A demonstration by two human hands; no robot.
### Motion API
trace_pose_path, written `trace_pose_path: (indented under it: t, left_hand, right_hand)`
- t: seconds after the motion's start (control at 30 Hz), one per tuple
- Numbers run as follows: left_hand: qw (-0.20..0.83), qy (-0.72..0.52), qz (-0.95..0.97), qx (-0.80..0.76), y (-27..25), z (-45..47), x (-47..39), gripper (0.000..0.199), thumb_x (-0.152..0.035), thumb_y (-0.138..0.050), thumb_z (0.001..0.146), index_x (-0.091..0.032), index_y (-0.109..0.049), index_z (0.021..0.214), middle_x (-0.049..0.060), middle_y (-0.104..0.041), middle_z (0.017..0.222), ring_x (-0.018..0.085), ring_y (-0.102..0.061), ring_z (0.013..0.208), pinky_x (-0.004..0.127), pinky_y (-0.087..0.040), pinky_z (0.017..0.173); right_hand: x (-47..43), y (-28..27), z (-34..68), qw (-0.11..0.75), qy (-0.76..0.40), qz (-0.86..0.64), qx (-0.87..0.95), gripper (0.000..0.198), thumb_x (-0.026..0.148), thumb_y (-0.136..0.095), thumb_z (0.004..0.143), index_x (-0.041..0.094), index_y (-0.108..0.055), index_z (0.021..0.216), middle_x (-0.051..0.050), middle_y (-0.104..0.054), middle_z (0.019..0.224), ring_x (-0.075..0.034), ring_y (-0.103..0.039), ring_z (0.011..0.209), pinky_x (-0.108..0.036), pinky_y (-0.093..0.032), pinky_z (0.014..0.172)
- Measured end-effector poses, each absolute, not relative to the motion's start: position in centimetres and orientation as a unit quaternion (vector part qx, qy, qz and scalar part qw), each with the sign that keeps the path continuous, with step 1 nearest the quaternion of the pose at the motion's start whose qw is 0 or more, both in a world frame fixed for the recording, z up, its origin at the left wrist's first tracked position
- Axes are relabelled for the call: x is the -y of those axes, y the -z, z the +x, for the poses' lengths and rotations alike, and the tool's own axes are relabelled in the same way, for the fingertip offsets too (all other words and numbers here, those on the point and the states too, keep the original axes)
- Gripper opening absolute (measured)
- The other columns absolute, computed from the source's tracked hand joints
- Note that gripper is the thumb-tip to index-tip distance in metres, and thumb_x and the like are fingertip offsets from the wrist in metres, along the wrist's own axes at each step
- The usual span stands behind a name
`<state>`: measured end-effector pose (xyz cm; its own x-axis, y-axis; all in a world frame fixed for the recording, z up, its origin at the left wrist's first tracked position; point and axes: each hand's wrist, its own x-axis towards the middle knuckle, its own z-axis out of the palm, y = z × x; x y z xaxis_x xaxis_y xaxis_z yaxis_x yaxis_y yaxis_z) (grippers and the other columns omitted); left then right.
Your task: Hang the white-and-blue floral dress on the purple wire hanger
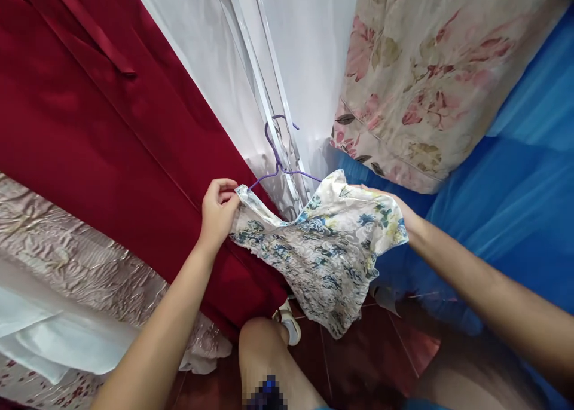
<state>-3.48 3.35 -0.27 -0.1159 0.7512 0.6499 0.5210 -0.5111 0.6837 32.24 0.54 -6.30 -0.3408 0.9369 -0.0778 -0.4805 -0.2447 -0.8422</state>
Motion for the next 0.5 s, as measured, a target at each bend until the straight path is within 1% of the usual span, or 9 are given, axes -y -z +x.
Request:
trace_pose_path:
  t: [0.1,0.17,0.23,0.37,0.43,0.5]
  left_hand:
    - [0.121,-0.572,0.638,-0.501,1.3,-3.7,-1.9,0.018,-0.023,-0.066,0.076,-0.019,-0.061,0.093,0.000,-0.064,0.077,0.012,-0.061,0.068,0.021,-0.047,0.062]
    - [0.101,-0.583,0.627,-0.506,1.6,-3.5,-0.8,0.015,-0.022,-0.066,0.076,-0.018,-0.062,0.090,-0.002,-0.063,0.070,0.011,-0.059,0.061,0.019,-0.044,0.056]
    - [0.079,-0.595,0.614,-0.513,1.6,-3.0,0.5,0.012,-0.023,-0.068,0.075,-0.018,-0.064,0.086,-0.002,-0.063,0.067,0.011,-0.057,0.058,0.019,-0.042,0.053]
    - [0.033,-0.592,0.583,-0.555,0.0,-1.9,3.2,0.013,-0.027,-0.069,0.076,-0.016,-0.071,0.082,-0.001,-0.063,0.064,0.012,-0.055,0.056,0.021,-0.040,0.050]
    - [-0.004,-0.562,0.586,-0.584,-1.3,-1.9,4.3,0.015,-0.029,-0.068,0.078,-0.015,-0.072,0.081,-0.002,-0.062,0.063,0.012,-0.053,0.055,0.022,-0.038,0.051]
    - [-0.046,-0.521,0.598,-0.608,-2.5,-2.4,5.1,0.017,-0.030,-0.065,0.081,-0.015,-0.073,0.081,-0.003,-0.060,0.064,0.011,-0.052,0.057,0.022,-0.038,0.053]
  right_hand:
    - [1.1,9.9,34.4,0.550,-0.669,-0.324,0.381,0.034,0.043,-0.046,0.095,0.027,-0.067,0.118,-0.003,-0.079,0.105,-0.028,-0.070,0.110,-0.045,-0.054,0.099]
    - [2.3,11.1,35.6,0.557,-0.651,-0.320,0.405,0.042,0.052,-0.040,0.098,0.029,-0.064,0.124,-0.002,-0.077,0.112,-0.028,-0.066,0.117,-0.046,-0.052,0.102]
    - [3.2,11.1,36.4,0.552,-0.633,-0.322,0.438,0.045,0.057,-0.038,0.098,0.031,-0.063,0.126,-0.001,-0.075,0.118,-0.028,-0.063,0.122,-0.044,-0.051,0.103]
    - [3.7,8.9,36.4,0.568,-0.576,-0.341,0.479,0.033,0.046,-0.053,0.097,0.028,-0.066,0.121,-0.001,-0.074,0.120,-0.027,-0.062,0.123,-0.041,-0.052,0.101]
    - [3.3,7.4,35.8,0.578,-0.561,-0.338,0.487,0.030,0.043,-0.058,0.095,0.027,-0.068,0.118,-0.001,-0.075,0.116,-0.027,-0.064,0.119,-0.039,-0.053,0.097]
    - [2.9,6.0,35.0,0.592,-0.543,-0.330,0.496,0.028,0.044,-0.061,0.093,0.028,-0.069,0.113,-0.002,-0.076,0.110,-0.026,-0.067,0.113,-0.038,-0.055,0.093]
